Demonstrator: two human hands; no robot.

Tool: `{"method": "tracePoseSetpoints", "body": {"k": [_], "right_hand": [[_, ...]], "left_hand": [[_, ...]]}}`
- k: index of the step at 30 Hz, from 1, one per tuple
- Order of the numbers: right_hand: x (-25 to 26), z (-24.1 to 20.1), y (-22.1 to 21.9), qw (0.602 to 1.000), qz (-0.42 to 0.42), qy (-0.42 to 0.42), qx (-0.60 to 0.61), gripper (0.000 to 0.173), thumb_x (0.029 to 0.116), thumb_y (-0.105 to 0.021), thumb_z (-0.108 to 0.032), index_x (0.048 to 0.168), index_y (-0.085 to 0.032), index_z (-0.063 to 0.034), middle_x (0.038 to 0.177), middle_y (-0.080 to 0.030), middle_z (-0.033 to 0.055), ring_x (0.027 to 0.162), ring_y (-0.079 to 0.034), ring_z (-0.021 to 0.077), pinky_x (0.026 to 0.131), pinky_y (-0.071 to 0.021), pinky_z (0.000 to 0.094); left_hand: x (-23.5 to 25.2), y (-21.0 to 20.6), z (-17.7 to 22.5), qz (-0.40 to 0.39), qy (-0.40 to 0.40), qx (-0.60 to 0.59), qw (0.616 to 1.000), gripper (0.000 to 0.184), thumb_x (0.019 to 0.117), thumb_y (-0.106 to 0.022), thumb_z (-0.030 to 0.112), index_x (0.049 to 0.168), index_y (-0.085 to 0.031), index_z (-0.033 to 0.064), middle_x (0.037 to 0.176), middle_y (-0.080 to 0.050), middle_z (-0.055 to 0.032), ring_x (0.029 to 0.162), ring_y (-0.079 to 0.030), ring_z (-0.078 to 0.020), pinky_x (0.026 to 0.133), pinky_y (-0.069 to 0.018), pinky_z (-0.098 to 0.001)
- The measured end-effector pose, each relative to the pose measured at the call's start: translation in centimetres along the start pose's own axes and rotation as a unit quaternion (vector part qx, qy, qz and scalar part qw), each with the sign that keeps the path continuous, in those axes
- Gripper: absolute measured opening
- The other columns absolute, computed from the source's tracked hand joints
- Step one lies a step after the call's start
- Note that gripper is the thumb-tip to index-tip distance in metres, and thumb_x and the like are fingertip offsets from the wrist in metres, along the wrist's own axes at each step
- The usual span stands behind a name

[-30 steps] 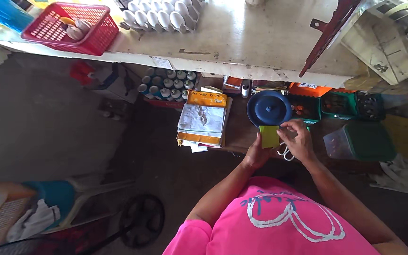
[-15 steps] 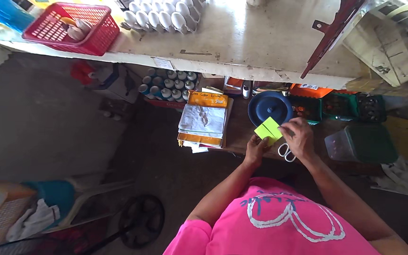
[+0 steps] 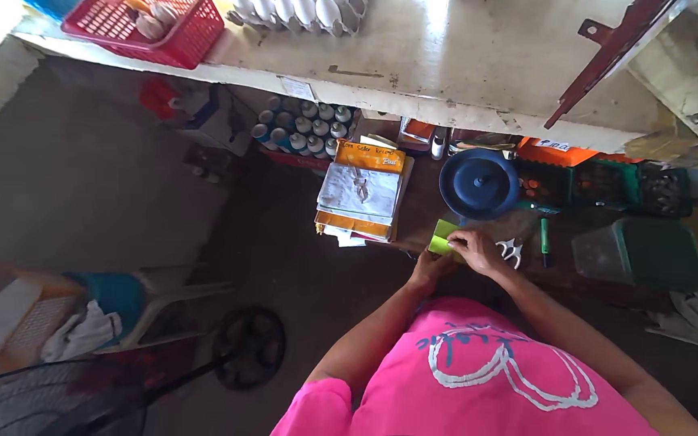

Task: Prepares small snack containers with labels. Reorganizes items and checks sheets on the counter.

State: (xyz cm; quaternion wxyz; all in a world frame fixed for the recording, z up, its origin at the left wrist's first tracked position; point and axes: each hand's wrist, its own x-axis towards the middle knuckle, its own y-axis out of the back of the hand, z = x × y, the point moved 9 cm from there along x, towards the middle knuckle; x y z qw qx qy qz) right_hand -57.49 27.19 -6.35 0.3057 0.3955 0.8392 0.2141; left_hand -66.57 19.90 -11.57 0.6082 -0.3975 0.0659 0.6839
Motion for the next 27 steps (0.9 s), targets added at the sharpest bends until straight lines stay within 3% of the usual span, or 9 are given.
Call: {"method": "tracePoseSetpoints", "body": {"k": [2, 3, 6, 7, 9, 12, 23, 27], "right_hand": [[0.8, 0.8, -1.7, 0.999, -0.035, -0.003, -0.031, 0.028, 0.1049, -0.054, -0.015, 0.12, -0.071, 0.0021, 0.118, -0.07, 0.0227, 0.117, -0.065, 0.0356, 0.106, -0.0457, 0.0509], [1.2, 1.2, -2.1, 0.998, -0.044, 0.001, -0.046, 0.028, 0.1052, -0.053, -0.014, 0.12, -0.071, 0.0024, 0.119, -0.07, 0.0231, 0.118, -0.065, 0.0358, 0.107, -0.0453, 0.0502], [2.1, 2.0, -2.5, 0.994, -0.049, 0.035, -0.09, 0.027, 0.1045, -0.053, -0.011, 0.118, -0.072, 0.0032, 0.119, -0.07, 0.024, 0.118, -0.065, 0.0376, 0.107, -0.0455, 0.0507], [2.4, 2.2, -2.6, 0.992, -0.046, 0.052, -0.104, 0.026, 0.1034, -0.054, -0.009, 0.116, -0.073, 0.0033, 0.118, -0.07, 0.0241, 0.117, -0.065, 0.0384, 0.106, -0.0463, 0.0516], [2.7, 2.3, -2.9, 0.989, -0.045, 0.075, -0.123, 0.024, 0.102, -0.055, -0.007, 0.113, -0.074, 0.0026, 0.114, -0.071, 0.0237, 0.114, -0.065, 0.039, 0.105, -0.0466, 0.0524], [2.9, 2.3, -3.2, 0.987, -0.045, 0.071, -0.139, 0.024, 0.1023, -0.055, -0.009, 0.113, -0.074, 0.0018, 0.115, -0.071, 0.0226, 0.118, -0.063, 0.0384, 0.108, -0.0422, 0.0536], [1.6, 4.6, -3.4, 0.991, 0.033, 0.025, -0.13, 0.022, 0.0952, -0.062, -0.016, 0.098, -0.074, 0.0026, 0.106, -0.073, 0.0208, 0.109, -0.067, 0.0369, 0.1, -0.0462, 0.0547], [0.4, 9.2, -0.7, 0.993, 0.006, -0.068, -0.092, 0.026, 0.0974, -0.061, -0.016, 0.111, -0.073, 0.0032, 0.116, -0.07, 0.0232, 0.114, -0.065, 0.0389, 0.101, -0.0477, 0.0567]], "left_hand": [[0.2, 2.3, -0.9, 0.02, -0.004, 0.076, 0.997, 0.054, 0.0994, -0.061, 0.001, 0.146, -0.033, -0.0044, 0.123, -0.063, -0.0202, 0.102, -0.069, -0.0212, 0.09, -0.0586, -0.0351], [0.5, 3.6, -0.6, 0.047, -0.044, 0.163, 0.985, 0.059, 0.0974, -0.065, 0.005, 0.146, -0.035, -0.0065, 0.128, -0.062, -0.0215, 0.109, -0.067, -0.0216, 0.094, -0.0566, -0.035], [0.5, 5.0, 2.3, 0.112, -0.224, 0.437, 0.864, 0.048, 0.0943, -0.069, 0.017, 0.136, -0.059, -0.004, 0.141, -0.057, -0.0251, 0.131, -0.056, -0.0338, 0.111, -0.044, -0.0444], [0.7, 4.7, 3.0, 0.111, -0.287, 0.475, 0.825, 0.04, 0.0937, -0.07, 0.017, 0.129, -0.067, -0.0012, 0.139, -0.059, -0.0257, 0.132, -0.055, -0.039, 0.112, -0.042, -0.0489], [1.6, 3.9, 3.6, 0.091, -0.348, 0.509, 0.782, 0.026, 0.094, -0.069, 0.018, 0.116, -0.076, 0.005, 0.129, -0.066, -0.0219, 0.125, -0.059, -0.0394, 0.108, -0.0451, -0.0494], [3.3, 3.0, 3.7, 0.066, -0.336, 0.516, 0.785, 0.017, 0.095, -0.068, 0.014, 0.102, -0.079, 0.0033, 0.113, -0.072, -0.0198, 0.115, -0.063, -0.0371, 0.104, -0.0474, -0.0473], [4.4, 2.6, 2.0, 0.017, -0.279, 0.521, 0.806, 0.016, 0.0945, -0.068, 0.013, 0.099, -0.078, 0.0019, 0.108, -0.072, -0.0195, 0.113, -0.063, -0.0361, 0.103, -0.0469, -0.0477], [5.1, 3.1, 2.1, 0.01, -0.267, 0.521, 0.811, 0.015, 0.0947, -0.068, 0.012, 0.099, -0.078, 0.0012, 0.108, -0.072, -0.0196, 0.112, -0.063, -0.036, 0.103, -0.0467, -0.048]]}}
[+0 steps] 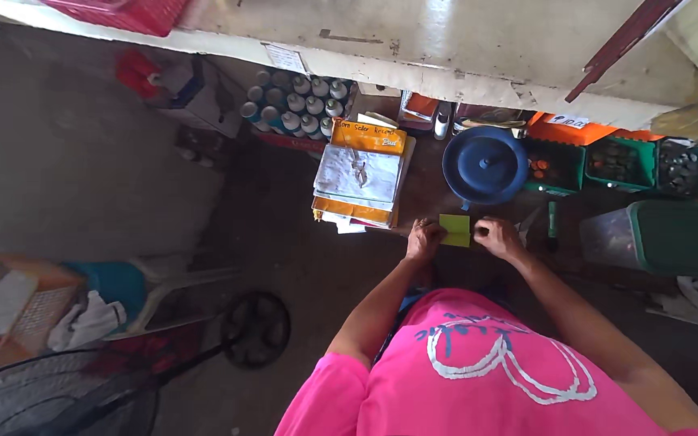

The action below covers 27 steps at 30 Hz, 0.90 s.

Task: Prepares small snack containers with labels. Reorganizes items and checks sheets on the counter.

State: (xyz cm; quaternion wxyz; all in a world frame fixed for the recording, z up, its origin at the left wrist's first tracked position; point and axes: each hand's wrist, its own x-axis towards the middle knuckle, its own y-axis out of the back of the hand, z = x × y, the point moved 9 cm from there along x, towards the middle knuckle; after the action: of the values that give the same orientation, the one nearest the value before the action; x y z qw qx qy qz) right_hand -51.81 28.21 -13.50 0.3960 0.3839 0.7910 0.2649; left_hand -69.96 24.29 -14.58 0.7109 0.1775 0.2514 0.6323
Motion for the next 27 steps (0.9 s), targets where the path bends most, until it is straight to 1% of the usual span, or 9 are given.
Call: {"method": "tracePoseSetpoints", "body": {"k": [3, 6, 10, 12, 14, 19, 22, 25, 27], "right_hand": [[-0.6, 1.8, 1.4, 0.999, 0.024, -0.03, 0.021, 0.026, 0.0991, -0.061, -0.016, 0.113, -0.072, 0.0033, 0.117, -0.07, 0.0241, 0.116, -0.065, 0.0388, 0.102, -0.047, 0.0553], [-0.2, -0.8, -0.3, 0.999, -0.002, 0.043, 0.027, 0.034, 0.1009, -0.063, -0.022, 0.125, -0.069, 0.0013, 0.129, -0.066, 0.0227, 0.126, -0.06, 0.0371, 0.11, -0.0443, 0.0522], [0.8, -2.6, -2.4, 0.996, -0.002, 0.081, -0.02, 0.026, 0.1024, -0.058, -0.017, 0.108, -0.073, 0.0043, 0.116, -0.07, 0.0237, 0.119, -0.063, 0.0391, 0.105, -0.0461, 0.0527], [0.9, -2.5, -2.7, 0.996, -0.006, 0.084, -0.037, 0.027, 0.1033, -0.057, -0.017, 0.108, -0.073, 0.0053, 0.117, -0.069, 0.0245, 0.121, -0.062, 0.0402, 0.107, -0.044, 0.0537], [0.8, -2.6, -2.7, 0.994, 0.006, 0.094, -0.046, 0.027, 0.1032, -0.057, -0.017, 0.109, -0.073, 0.0043, 0.117, -0.07, 0.0237, 0.12, -0.062, 0.0402, 0.108, -0.0427, 0.0546], [0.7, -2.6, -2.7, 0.988, 0.057, 0.13, -0.058, 0.026, 0.1023, -0.058, -0.016, 0.104, -0.075, 0.0032, 0.111, -0.072, 0.0229, 0.115, -0.065, 0.0404, 0.105, -0.0443, 0.0567], [0.4, -2.6, -2.5, 0.982, 0.093, 0.16, -0.047, 0.023, 0.1003, -0.059, -0.013, 0.1, -0.076, 0.0024, 0.106, -0.073, 0.0221, 0.109, -0.068, 0.0403, 0.104, -0.0455, 0.0578], [0.2, -2.3, -2.1, 0.98, 0.104, 0.167, -0.037, 0.022, 0.1, -0.059, -0.011, 0.097, -0.075, 0.0035, 0.103, -0.073, 0.0219, 0.106, -0.068, 0.0392, 0.104, -0.045, 0.0571], [0.1, -2.2, -1.9, 0.98, 0.106, 0.166, -0.035, 0.023, 0.1006, -0.058, -0.011, 0.096, -0.075, 0.004, 0.103, -0.073, 0.022, 0.106, -0.069, 0.0388, 0.104, -0.045, 0.0573]], "left_hand": [[0.3, 0.0, 0.0, -0.009, -0.002, 0.012, 1.0, 0.016, 0.0953, -0.067, 0.012, 0.1, -0.078, 0.0019, 0.107, -0.072, -0.0191, 0.112, -0.063, -0.0359, 0.102, -0.0469, -0.0481], [0.4, -0.5, -0.1, -0.024, -0.001, 0.015, 1.0, 0.017, 0.0955, -0.067, 0.014, 0.101, -0.078, 0.003, 0.107, -0.072, -0.0192, 0.112, -0.063, -0.0357, 0.102, -0.047, -0.0484], [0.5, -0.4, 0.5, -0.006, -0.02, 0.035, 0.999, 0.02, 0.0947, -0.067, 0.018, 0.103, -0.079, 0.0044, 0.107, -0.072, -0.0176, 0.11, -0.064, -0.035, 0.1, -0.0488, -0.0478], [0.7, -0.7, 1.2, 0.011, -0.06, 0.061, 0.996, 0.021, 0.0939, -0.068, 0.02, 0.105, -0.079, 0.0061, 0.111, -0.073, -0.0162, 0.11, -0.065, -0.0353, 0.099, -0.0499, -0.0488], [1.1, -1.3, 2.0, 0.018, -0.098, 0.085, 0.991, 0.019, 0.0929, -0.068, 0.02, 0.1, -0.08, 0.0068, 0.11, -0.073, -0.0148, 0.108, -0.065, -0.0355, 0.096, -0.0505, -0.0491], [1.7, -2.4, 3.2, -0.005, -0.132, 0.138, 0.982, 0.019, 0.0927, -0.065, 0.019, 0.095, -0.079, 0.0068, 0.111, -0.073, -0.0144, 0.112, -0.064, -0.0363, 0.095, -0.0503, -0.0507], [1.9, -2.1, 2.9, -0.038, -0.128, 0.149, 0.98, 0.019, 0.0932, -0.065, 0.018, 0.096, -0.078, 0.0062, 0.112, -0.072, -0.0148, 0.116, -0.062, -0.0364, 0.097, -0.0494, -0.0514], [2.0, -0.9, 2.2, -0.026, -0.137, 0.139, 0.98, 0.014, 0.0893, -0.069, 0.017, 0.093, -0.079, 0.0076, 0.107, -0.073, -0.0129, 0.112, -0.063, -0.0352, 0.095, -0.0507, -0.0504], [1.9, 0.0, 1.2, -0.029, -0.112, 0.127, 0.985, 0.013, 0.0885, -0.072, 0.018, 0.092, -0.079, 0.0078, 0.109, -0.073, -0.0128, 0.116, -0.062, -0.0349, 0.098, -0.0497, -0.0502]]}}
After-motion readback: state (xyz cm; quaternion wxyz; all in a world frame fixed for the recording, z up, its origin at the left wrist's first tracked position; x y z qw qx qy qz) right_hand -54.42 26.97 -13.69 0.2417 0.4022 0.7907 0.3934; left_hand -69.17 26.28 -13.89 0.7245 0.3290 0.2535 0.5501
